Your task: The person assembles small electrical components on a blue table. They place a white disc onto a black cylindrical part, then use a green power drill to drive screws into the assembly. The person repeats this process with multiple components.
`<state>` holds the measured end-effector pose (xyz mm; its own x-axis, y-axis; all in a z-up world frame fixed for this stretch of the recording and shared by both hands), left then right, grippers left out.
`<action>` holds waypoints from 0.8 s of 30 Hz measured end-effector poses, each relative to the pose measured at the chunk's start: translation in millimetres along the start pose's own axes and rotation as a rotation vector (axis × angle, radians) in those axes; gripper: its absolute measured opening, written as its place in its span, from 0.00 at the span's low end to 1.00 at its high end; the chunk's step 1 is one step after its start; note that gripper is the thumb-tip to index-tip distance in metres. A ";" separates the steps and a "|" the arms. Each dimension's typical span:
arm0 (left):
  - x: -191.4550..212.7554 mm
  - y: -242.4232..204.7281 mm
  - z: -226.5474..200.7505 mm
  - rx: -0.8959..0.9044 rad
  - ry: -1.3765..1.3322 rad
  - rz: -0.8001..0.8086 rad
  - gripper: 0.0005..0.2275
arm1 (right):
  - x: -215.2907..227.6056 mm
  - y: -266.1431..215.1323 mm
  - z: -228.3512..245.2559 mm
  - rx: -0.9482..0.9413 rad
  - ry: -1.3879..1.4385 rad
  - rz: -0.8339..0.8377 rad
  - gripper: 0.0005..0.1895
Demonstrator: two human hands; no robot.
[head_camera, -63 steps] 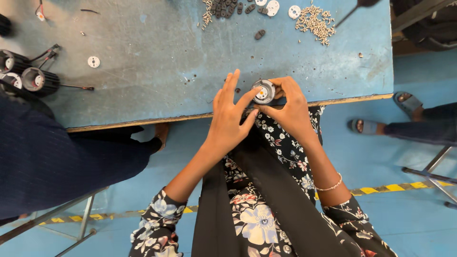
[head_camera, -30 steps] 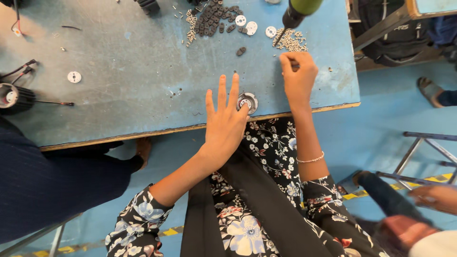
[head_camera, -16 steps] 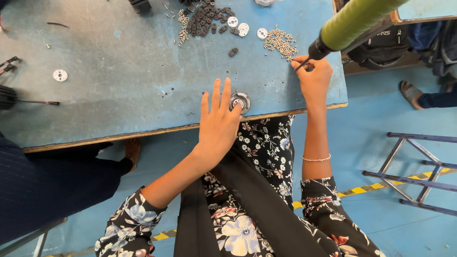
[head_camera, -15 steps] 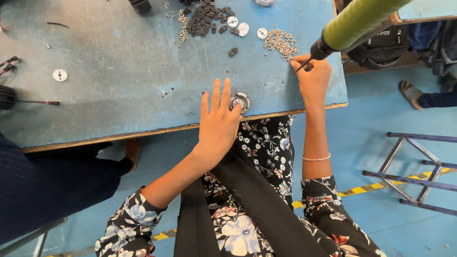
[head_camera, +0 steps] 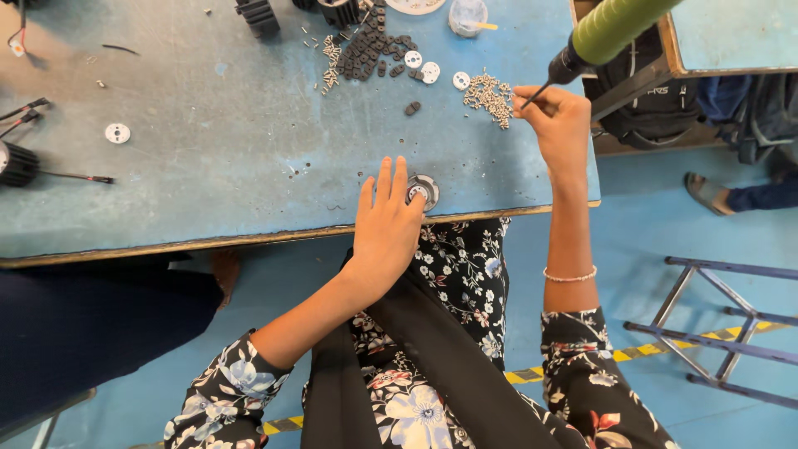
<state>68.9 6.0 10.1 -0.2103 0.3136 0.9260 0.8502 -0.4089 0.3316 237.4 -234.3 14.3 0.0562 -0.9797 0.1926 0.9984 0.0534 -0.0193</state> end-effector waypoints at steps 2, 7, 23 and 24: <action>-0.3 0.7 0.2 0.007 -0.011 0.007 0.12 | -8.3 9.6 8.9 0.012 -0.051 0.078 0.10; -0.6 1.4 -1.1 0.017 -0.037 -0.034 0.13 | -23.9 22.8 35.4 0.073 -0.220 0.200 0.08; -3.3 0.1 -1.5 -0.005 -0.001 -0.036 0.14 | -45.9 -9.6 85.1 0.142 -0.714 0.280 0.10; -3.8 0.3 -1.3 -0.003 -0.002 -0.035 0.13 | -46.7 -15.1 86.8 0.143 -0.709 0.303 0.10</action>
<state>69.3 3.6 6.9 -0.2389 0.3299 0.9133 0.8409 -0.4000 0.3645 220.5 -172.6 90.8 0.2705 -0.5633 0.7807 0.9274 0.3700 -0.0544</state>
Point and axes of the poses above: each hand's wrist, its own y-axis towards the middle knuckle, its own x-axis out of the back of the hand, z = x × y, the point moved 3 cm from there along y, towards the middle knuckle, and after that the axes turned 11 degrees about -x, right-handed, at the moved point
